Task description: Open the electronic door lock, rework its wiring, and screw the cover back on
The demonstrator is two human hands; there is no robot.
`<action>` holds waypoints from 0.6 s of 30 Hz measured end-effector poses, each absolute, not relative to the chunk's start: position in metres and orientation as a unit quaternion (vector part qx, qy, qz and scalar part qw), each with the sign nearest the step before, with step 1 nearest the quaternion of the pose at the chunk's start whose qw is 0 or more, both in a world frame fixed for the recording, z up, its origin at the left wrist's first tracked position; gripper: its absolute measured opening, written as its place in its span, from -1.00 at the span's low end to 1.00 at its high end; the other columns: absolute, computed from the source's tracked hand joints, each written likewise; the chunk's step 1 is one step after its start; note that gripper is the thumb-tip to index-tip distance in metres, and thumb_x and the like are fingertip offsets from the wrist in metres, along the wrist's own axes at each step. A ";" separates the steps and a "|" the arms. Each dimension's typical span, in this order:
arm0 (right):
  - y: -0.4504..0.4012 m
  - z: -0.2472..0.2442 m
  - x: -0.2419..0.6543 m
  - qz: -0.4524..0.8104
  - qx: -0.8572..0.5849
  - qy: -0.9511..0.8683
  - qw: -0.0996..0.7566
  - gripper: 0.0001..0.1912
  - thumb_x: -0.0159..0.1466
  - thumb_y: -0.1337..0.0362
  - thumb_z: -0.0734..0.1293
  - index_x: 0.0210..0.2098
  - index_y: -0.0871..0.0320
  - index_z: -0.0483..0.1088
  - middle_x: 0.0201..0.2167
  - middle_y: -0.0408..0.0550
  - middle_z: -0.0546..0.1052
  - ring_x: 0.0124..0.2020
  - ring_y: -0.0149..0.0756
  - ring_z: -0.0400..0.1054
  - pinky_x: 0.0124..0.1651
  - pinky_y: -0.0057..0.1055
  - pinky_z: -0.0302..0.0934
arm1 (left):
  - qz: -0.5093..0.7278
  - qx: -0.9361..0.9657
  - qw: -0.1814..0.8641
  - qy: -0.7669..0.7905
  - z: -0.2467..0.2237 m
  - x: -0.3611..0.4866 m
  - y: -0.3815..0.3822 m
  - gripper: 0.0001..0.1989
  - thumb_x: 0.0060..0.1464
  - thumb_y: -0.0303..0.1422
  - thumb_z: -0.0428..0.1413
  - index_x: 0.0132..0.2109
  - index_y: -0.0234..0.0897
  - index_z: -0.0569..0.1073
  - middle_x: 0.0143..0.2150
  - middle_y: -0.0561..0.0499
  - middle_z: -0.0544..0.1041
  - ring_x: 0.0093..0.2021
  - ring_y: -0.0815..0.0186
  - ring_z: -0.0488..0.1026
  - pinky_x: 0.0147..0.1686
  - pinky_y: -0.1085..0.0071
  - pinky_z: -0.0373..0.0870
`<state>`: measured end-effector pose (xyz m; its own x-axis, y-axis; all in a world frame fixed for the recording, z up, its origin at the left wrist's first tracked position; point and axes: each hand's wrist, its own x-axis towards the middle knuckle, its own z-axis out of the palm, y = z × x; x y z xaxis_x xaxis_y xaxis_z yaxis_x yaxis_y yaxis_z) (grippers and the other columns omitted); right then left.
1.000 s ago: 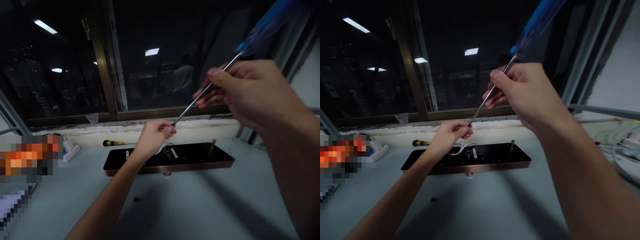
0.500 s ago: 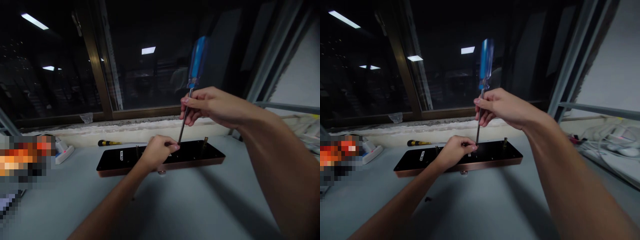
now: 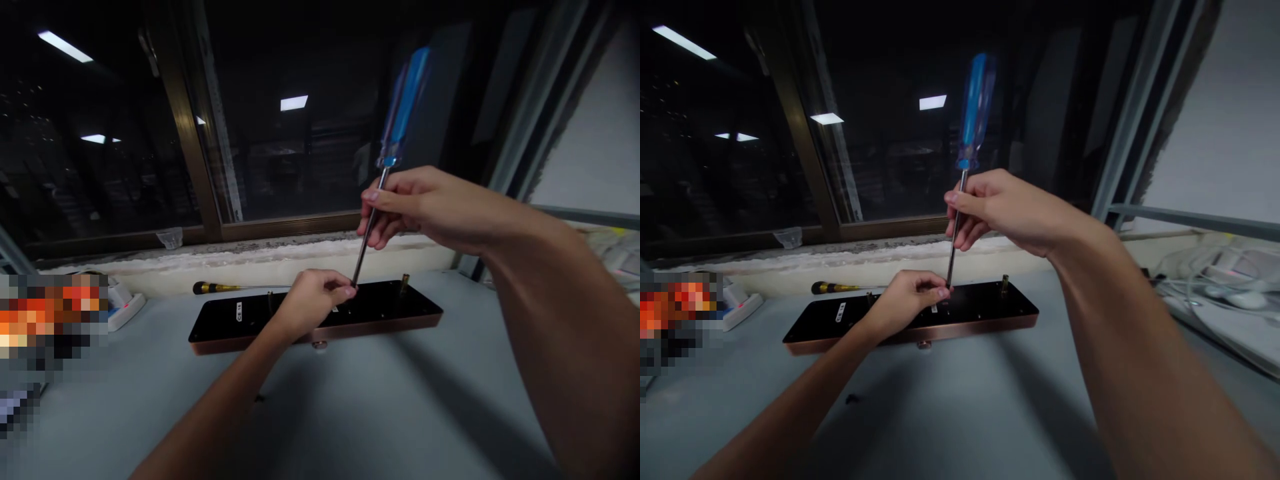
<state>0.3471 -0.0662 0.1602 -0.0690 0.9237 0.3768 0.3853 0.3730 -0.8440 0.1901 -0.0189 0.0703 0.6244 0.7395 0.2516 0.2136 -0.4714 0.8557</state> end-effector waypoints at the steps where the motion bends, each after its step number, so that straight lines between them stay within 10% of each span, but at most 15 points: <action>1: -0.065 0.159 0.347 0.287 -0.487 -0.685 0.461 -0.77 0.26 0.32 0.20 -0.50 0.27 0.32 -0.55 -0.01 0.48 -0.57 -0.40 0.40 -0.52 -0.54 0.33 | 0.294 0.814 0.400 0.301 0.070 0.190 -0.020 -0.90 -0.06 -0.44 0.09 -0.38 -0.37 0.49 -0.48 0.06 0.46 -0.44 0.41 0.32 -0.34 0.47 0.23; 18: -0.049 0.144 0.348 0.357 -0.483 -0.723 0.342 -0.63 0.13 0.02 0.30 -0.48 0.25 0.35 -0.56 -0.03 0.48 -0.52 -0.38 0.41 -0.39 -0.47 0.33 | 0.170 0.944 0.097 0.265 0.070 0.188 -0.020 -0.89 0.03 -0.44 0.04 -0.39 -0.31 0.45 -0.34 -0.02 0.49 -0.25 0.28 0.37 -0.21 0.42 0.23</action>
<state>0.3484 -0.0490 0.1444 -0.2992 0.9424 0.1496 0.4540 0.2785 -0.8463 0.1878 -0.0200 0.0701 0.8014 0.5340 0.2693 0.4685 -0.8404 0.2724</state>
